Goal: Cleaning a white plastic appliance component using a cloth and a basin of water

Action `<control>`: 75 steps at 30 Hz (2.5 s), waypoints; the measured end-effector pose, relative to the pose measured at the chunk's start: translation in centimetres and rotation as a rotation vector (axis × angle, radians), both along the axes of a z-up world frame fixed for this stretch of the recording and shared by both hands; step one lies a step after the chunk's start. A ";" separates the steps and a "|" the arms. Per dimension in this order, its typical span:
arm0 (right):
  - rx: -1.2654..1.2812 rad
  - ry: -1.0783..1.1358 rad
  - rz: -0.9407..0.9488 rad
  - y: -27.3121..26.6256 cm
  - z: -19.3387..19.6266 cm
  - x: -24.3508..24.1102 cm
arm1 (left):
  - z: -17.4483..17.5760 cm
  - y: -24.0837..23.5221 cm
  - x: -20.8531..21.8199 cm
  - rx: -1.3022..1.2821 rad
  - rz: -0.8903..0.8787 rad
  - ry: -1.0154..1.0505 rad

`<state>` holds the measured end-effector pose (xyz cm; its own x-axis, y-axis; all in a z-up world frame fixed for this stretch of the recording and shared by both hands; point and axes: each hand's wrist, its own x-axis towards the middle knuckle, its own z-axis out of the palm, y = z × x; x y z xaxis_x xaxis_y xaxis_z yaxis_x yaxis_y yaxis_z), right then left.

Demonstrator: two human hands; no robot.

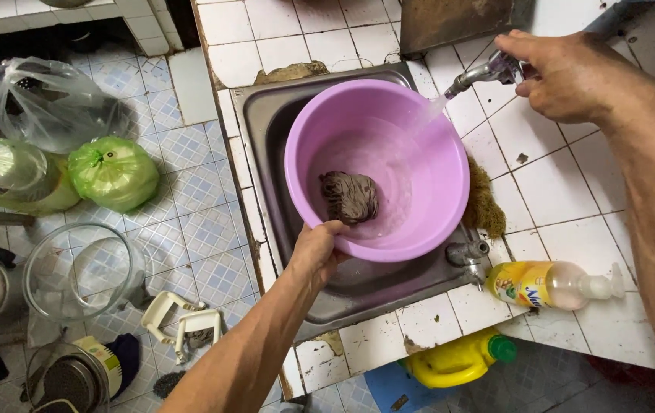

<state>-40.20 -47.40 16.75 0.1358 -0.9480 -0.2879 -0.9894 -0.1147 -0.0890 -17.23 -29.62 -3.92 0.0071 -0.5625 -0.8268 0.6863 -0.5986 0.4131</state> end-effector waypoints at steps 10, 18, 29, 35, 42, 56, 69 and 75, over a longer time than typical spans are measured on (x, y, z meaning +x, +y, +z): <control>-0.004 -0.031 -0.051 0.7 1.0 1.0 | -2.0 0.0 -0.2 0.016 0.015 -0.011; -0.025 0.069 -0.096 0.4 1.8 2.5 | -2.1 0.5 -0.2 0.033 0.028 0.004; -0.450 -0.008 0.051 -5.0 -5.4 -1.8 | 2.1 3.2 1.6 -0.003 -0.021 -0.064; -0.480 0.229 0.040 -2.8 -4.6 -0.1 | 3.8 5.7 3.2 0.002 -0.062 -0.124; 0.194 -0.552 -0.001 15.5 -5.3 11.6 | 8.4 10.0 5.5 -0.024 -0.095 -0.123; 0.176 -0.152 0.096 20.1 -11.2 16.0 | 10.8 19.3 11.2 0.090 0.044 -0.163; 0.561 -0.028 0.199 33.7 -18.8 25.9 | 4.2 31.2 18.8 0.151 0.135 -0.197; 0.530 -0.144 -0.211 40.8 -16.3 31.2 | 4.9 36.9 23.9 0.072 0.026 -0.149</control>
<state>-9.02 -6.65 0.49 0.0333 -0.6904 -0.7227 -0.9597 0.1799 -0.2161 6.63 7.24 1.02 0.1465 -0.4996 -0.8538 0.6363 -0.6132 0.4680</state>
